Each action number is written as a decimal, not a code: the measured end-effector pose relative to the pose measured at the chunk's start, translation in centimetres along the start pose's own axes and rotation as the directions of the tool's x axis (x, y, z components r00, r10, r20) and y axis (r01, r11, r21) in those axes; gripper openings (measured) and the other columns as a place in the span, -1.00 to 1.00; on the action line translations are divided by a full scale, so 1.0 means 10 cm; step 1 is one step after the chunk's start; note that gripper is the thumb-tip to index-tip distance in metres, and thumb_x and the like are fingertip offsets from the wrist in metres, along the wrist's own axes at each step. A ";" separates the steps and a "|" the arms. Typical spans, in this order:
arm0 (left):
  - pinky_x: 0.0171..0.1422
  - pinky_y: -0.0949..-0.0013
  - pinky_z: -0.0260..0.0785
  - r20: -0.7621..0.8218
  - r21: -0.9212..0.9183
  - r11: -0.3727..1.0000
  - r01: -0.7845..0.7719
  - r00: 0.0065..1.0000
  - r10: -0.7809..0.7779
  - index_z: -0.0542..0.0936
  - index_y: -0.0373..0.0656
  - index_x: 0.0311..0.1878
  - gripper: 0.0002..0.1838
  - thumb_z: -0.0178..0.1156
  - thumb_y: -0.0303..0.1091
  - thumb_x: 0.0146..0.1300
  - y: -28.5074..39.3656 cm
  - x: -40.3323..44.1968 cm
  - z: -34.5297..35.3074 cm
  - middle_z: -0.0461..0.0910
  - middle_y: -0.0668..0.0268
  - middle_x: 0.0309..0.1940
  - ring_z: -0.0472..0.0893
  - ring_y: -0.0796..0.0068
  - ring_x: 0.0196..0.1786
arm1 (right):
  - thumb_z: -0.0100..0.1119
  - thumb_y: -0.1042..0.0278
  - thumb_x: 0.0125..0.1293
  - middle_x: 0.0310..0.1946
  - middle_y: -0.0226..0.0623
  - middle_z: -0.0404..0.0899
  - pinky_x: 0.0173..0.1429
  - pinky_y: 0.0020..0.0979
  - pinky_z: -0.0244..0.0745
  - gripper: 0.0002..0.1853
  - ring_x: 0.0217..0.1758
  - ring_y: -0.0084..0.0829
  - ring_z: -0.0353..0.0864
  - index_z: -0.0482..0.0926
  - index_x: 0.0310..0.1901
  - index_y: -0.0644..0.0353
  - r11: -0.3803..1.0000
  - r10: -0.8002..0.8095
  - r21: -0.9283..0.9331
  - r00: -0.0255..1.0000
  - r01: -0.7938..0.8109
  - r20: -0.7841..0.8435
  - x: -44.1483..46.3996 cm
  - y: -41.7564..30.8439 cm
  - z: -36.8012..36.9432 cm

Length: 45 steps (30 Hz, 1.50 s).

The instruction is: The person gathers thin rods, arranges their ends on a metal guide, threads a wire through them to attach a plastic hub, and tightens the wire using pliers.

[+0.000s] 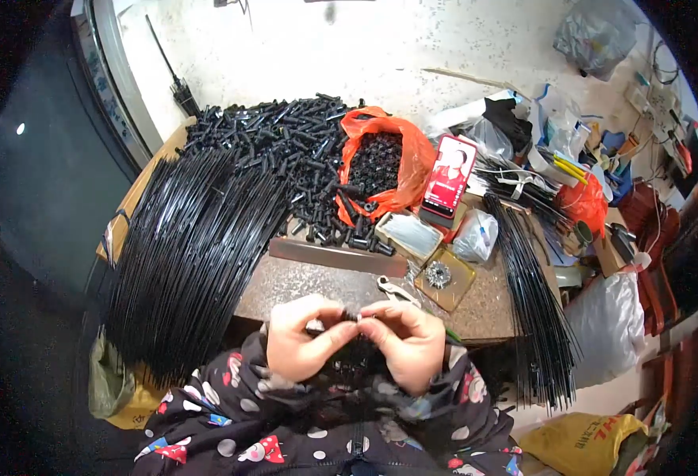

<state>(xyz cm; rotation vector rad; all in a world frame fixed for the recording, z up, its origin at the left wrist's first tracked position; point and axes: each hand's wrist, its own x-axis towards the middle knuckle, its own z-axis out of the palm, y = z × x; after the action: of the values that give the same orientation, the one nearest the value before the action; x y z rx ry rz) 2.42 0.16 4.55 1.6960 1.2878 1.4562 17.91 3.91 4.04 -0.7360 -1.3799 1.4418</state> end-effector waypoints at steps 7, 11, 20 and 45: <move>-0.32 0.49 0.32 0.539 -0.455 0.889 0.056 0.812 0.224 0.54 -0.25 -0.39 -0.82 0.30 -0.45 -0.09 -0.31 0.29 -0.09 0.52 0.29 -0.52 0.51 0.53 -0.44 | 0.08 0.68 0.07 -0.37 -0.08 0.57 -0.11 -0.42 0.44 -0.92 -0.27 -0.35 0.57 0.51 -0.35 0.43 0.954 -0.125 0.295 0.810 -0.062 0.573 0.12 0.12 -0.42; -0.18 0.47 0.37 0.135 -0.139 0.981 0.133 0.984 -0.115 0.54 -0.27 -0.29 -0.78 0.21 -0.38 -0.01 -1.36 0.93 0.20 0.56 0.26 -0.39 0.55 0.52 -0.32 | 0.03 0.50 0.18 -0.36 -0.07 0.55 -0.12 -0.37 0.43 -0.88 -0.27 -0.34 0.56 0.40 -0.30 0.37 0.920 -0.110 0.390 0.926 -0.043 0.362 0.24 0.37 -0.47; -0.15 0.23 0.42 0.202 0.942 0.331 -0.054 0.880 -0.431 0.60 -0.14 -0.29 -0.77 -0.03 -0.34 0.08 -2.06 1.78 0.66 0.58 0.25 -0.26 0.53 0.27 -0.10 | 0.10 0.61 0.10 -0.45 -0.31 0.53 -0.30 -0.59 0.39 -0.90 -0.40 -0.56 0.49 0.49 -0.31 0.36 0.971 -0.006 0.231 0.980 0.054 -0.201 0.36 0.28 -0.49; -0.59 0.59 0.28 0.208 -0.882 0.407 0.236 0.972 -0.113 0.41 -0.23 -0.25 -0.78 0.17 -0.42 0.02 -0.50 0.05 0.04 0.41 0.21 -0.37 0.41 0.56 -0.48 | -0.02 0.43 0.25 -0.36 -0.39 0.46 -0.12 -0.57 0.28 -0.87 -0.27 -0.61 0.41 0.41 -0.23 0.28 0.948 0.065 0.264 0.922 -0.177 0.382 0.12 0.10 -0.07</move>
<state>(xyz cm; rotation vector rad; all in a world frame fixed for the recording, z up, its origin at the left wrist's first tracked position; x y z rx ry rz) 1.20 2.59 0.29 0.8198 0.3665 1.4630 17.86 5.38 3.18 -0.3723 -1.3677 1.9105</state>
